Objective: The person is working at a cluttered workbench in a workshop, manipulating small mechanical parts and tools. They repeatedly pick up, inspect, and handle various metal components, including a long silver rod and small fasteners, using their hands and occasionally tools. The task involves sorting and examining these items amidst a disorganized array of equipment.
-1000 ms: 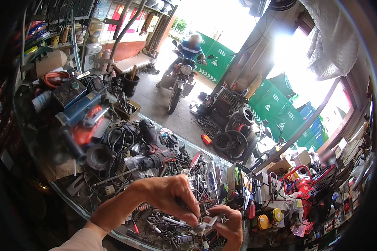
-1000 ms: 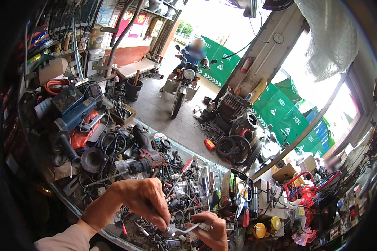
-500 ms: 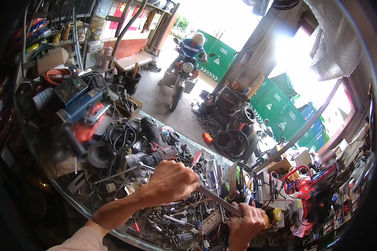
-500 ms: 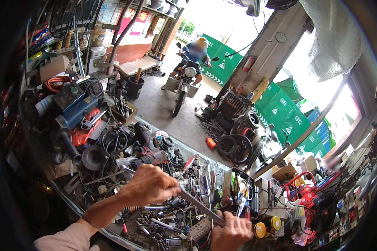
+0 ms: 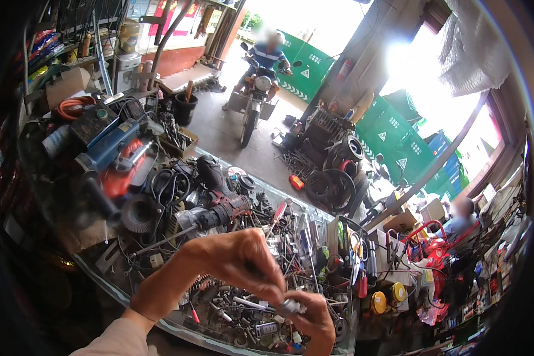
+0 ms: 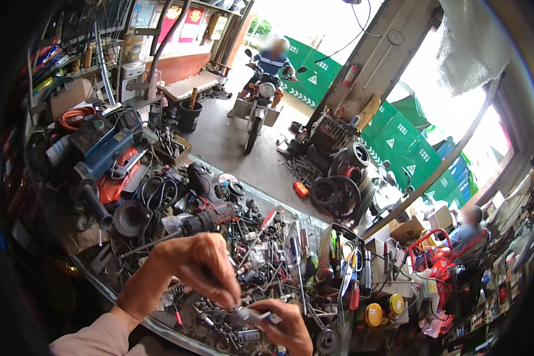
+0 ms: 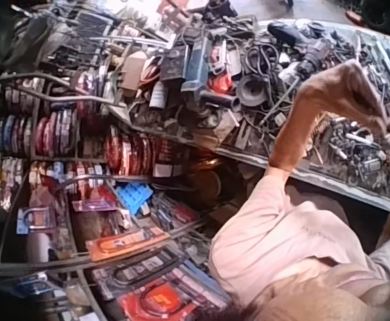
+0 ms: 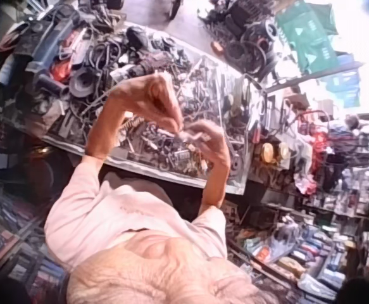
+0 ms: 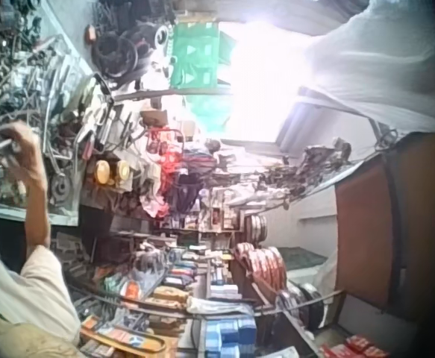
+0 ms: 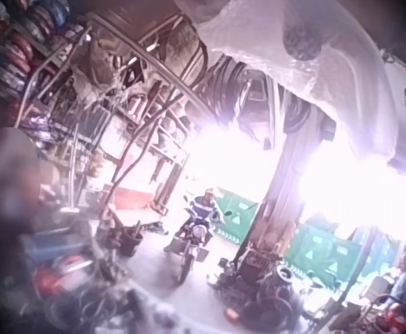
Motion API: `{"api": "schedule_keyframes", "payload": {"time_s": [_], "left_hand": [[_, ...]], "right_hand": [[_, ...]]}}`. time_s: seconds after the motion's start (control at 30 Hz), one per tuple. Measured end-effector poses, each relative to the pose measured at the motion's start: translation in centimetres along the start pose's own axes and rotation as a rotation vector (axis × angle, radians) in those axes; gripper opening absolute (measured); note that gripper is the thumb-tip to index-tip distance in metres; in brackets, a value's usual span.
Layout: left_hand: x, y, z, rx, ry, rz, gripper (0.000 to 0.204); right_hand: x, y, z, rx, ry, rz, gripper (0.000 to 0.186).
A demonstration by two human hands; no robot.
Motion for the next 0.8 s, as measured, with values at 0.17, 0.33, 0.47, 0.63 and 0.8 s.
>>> {"api": "schedule_keyframes", "payload": {"time_s": [0.17,0.33,0.47,0.63,0.8], "left_hand": [[0.7,-0.9,-0.1,-0.230,0.067,0.169,0.014],[0.1,-0.9,0.7,-0.879,0.370,0.034,0.020],[-0.1,-0.2,2.7,-1.028,0.513,-0.443,0.027],[-0.9,0.4,2.7,-0.665,0.371,-0.968,0.014],[-1.2,1.0,3.4,-0.204,0.192,-1.004,0.017]], "right_hand": [[-2.0,2.2,-0.1,0.649,0.269,-0.133,0.016],[-2.6,4.0,1.4,1.099,0.302,-0.549,0.014],[-2.2,3.2,3.0,1.320,0.314,-0.693,0.010],[-0.9,1.0,1.7,1.246,0.141,-0.696,0.012],[-1.4,-0.9,0.5,0.822,0.134,-0.674,0.020]]}}
Point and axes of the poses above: each hand's wrist, its own x-axis away from the middle knuckle, its own y-axis out of the back of the hand, z = x × y, the point moved 2 cm from there along -x, towards the middle knuckle
